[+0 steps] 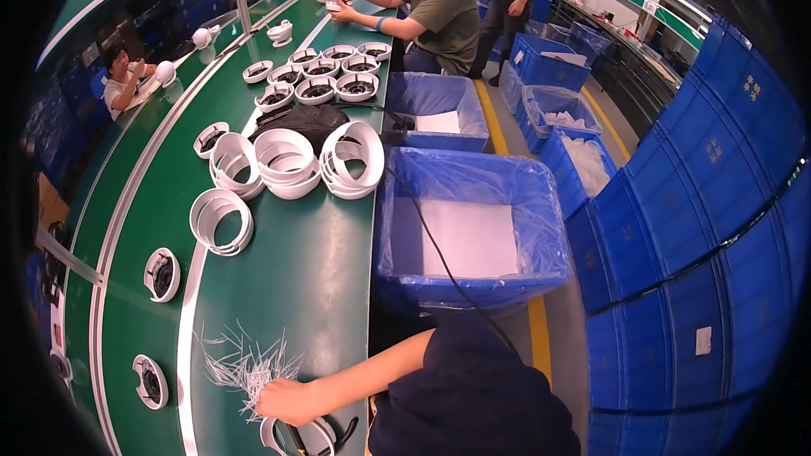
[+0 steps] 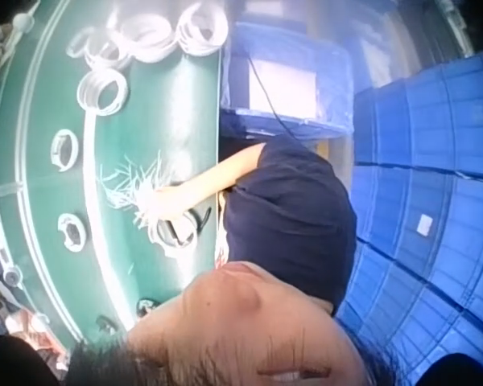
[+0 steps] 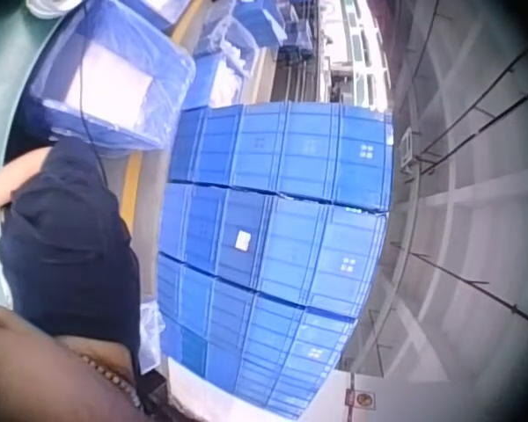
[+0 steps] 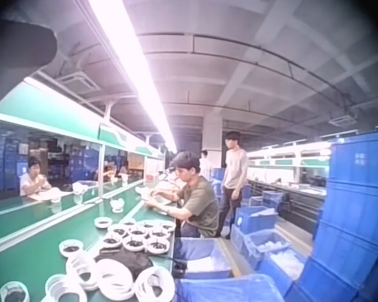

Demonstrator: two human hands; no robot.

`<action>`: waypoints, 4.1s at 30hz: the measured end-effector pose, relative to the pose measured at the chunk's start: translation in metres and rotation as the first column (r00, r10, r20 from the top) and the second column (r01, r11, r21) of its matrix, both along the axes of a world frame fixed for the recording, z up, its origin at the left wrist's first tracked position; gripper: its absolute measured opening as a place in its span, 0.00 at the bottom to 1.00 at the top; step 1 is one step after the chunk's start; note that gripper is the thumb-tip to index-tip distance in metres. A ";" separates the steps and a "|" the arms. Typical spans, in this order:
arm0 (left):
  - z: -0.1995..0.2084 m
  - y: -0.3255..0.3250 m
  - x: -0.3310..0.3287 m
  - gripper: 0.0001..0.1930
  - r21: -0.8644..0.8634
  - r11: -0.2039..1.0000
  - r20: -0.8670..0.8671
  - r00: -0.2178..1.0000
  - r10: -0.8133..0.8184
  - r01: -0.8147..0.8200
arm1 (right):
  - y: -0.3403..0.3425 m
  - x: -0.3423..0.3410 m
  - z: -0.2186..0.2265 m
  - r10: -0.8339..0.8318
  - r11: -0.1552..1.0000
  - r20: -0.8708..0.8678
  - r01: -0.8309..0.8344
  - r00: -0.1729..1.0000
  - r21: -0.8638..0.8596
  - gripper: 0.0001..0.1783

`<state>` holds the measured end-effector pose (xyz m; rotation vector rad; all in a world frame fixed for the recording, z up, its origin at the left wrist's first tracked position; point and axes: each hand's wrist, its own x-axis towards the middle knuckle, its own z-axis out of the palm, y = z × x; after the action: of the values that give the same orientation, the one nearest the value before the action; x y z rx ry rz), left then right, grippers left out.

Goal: Assembling the internal LED boards and outer housing of dome-shaped light fixtures on a factory production line.

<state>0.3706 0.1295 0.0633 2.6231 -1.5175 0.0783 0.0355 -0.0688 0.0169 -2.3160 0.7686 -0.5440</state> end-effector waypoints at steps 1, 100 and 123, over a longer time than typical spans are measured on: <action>0.004 -0.003 -0.005 0.23 0.031 0.999 -0.065 0.998 0.022 -0.020 | 0.000 0.002 0.000 0.018 1.000 -0.023 -0.018 1.000 0.008 0.14; -0.036 -0.279 -0.031 0.19 -0.155 0.649 -0.731 -0.356 -0.583 -0.745 | -0.055 -0.012 0.054 0.043 0.914 0.133 0.015 0.990 -0.404 0.28; -0.050 -0.259 0.179 0.27 -0.371 0.901 -0.089 0.975 0.205 -0.224 | -0.327 -0.056 0.116 -0.327 0.782 -0.434 -0.017 0.840 -0.623 0.05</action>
<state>0.5492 -0.1297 0.0128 2.4411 -1.0613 0.2946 -0.0204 -0.3953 0.1330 -3.0930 1.1970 -0.2323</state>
